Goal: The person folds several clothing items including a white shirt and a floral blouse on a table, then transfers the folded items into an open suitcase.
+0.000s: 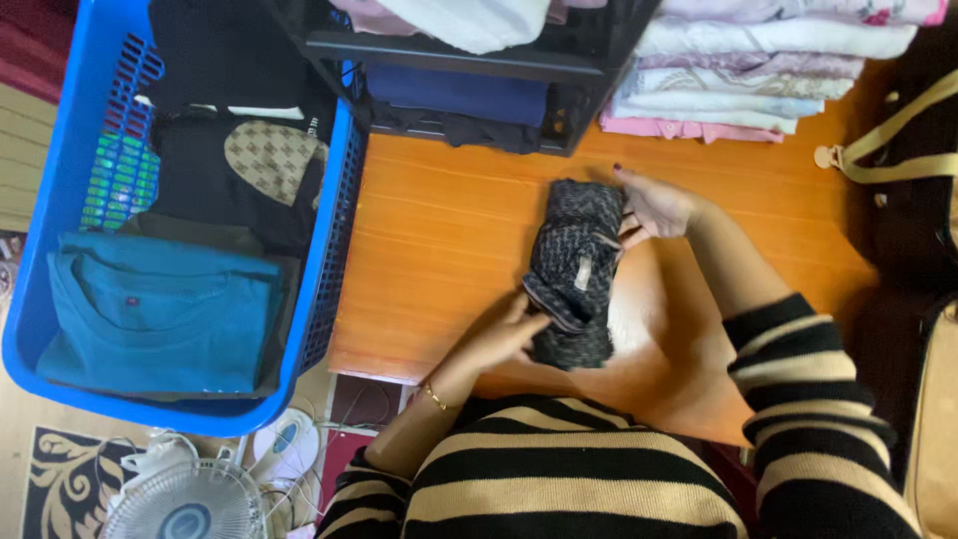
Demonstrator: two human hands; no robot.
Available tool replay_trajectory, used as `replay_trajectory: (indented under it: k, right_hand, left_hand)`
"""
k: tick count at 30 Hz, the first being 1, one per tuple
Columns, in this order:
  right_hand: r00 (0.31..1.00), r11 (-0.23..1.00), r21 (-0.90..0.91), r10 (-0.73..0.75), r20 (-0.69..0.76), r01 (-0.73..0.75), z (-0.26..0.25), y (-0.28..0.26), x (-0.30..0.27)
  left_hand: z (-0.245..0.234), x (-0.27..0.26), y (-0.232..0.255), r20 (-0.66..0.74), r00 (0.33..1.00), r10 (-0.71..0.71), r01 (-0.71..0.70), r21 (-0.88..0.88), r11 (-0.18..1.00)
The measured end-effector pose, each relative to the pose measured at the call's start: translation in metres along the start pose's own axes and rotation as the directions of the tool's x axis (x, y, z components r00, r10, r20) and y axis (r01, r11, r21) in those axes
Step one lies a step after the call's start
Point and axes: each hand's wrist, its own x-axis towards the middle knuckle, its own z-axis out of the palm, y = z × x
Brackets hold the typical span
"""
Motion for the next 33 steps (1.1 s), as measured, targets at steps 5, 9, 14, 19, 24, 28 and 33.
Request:
replay_trajectory:
  k: [5,9,14,19,24,28,33]
  right_hand:
    - [0.707,0.749,-0.492,-0.63,-0.322,0.444,0.041,0.018,-0.006]
    - [0.419,0.447,-0.81,-0.864,-0.28,0.381,0.087,0.045,-0.029]
    - [0.607,0.679,-0.525,-0.719,-0.337,0.513,0.121,0.069,-0.066]
    - [0.695,0.622,-0.324,-0.689,0.205,0.712,0.166,0.078,-0.089]
    - [0.657,0.577,-0.512,-0.753,-0.033,0.636,0.188,0.071,-0.098]
    - [0.346,0.118,-0.965,-0.938,-0.031,0.235,0.196,0.073,-0.097]
    - [0.335,0.144,-0.961,-0.94,-0.058,0.236,0.16,0.084,-0.096]
  left_hand:
    - [-0.005,-0.014,-0.002,0.085,0.994,-0.073,0.066,0.075,0.995]
    - [-0.026,-0.002,-0.03,-0.11,0.994,0.018,-0.039,-0.19,0.981]
    - [-0.021,0.01,-0.047,-0.195,0.98,0.042,-0.109,-0.347,0.931]
    - [-0.002,0.009,-0.052,-0.347,0.934,0.085,-0.253,-0.478,0.841]
    - [-0.003,0.012,-0.07,-0.516,0.819,0.25,-0.511,-0.46,0.726]
    - [-0.008,0.022,-0.09,-0.599,0.713,0.364,-0.604,-0.262,0.752]
    - [-0.031,0.045,-0.115,-0.666,0.597,0.446,-0.58,0.024,0.814]
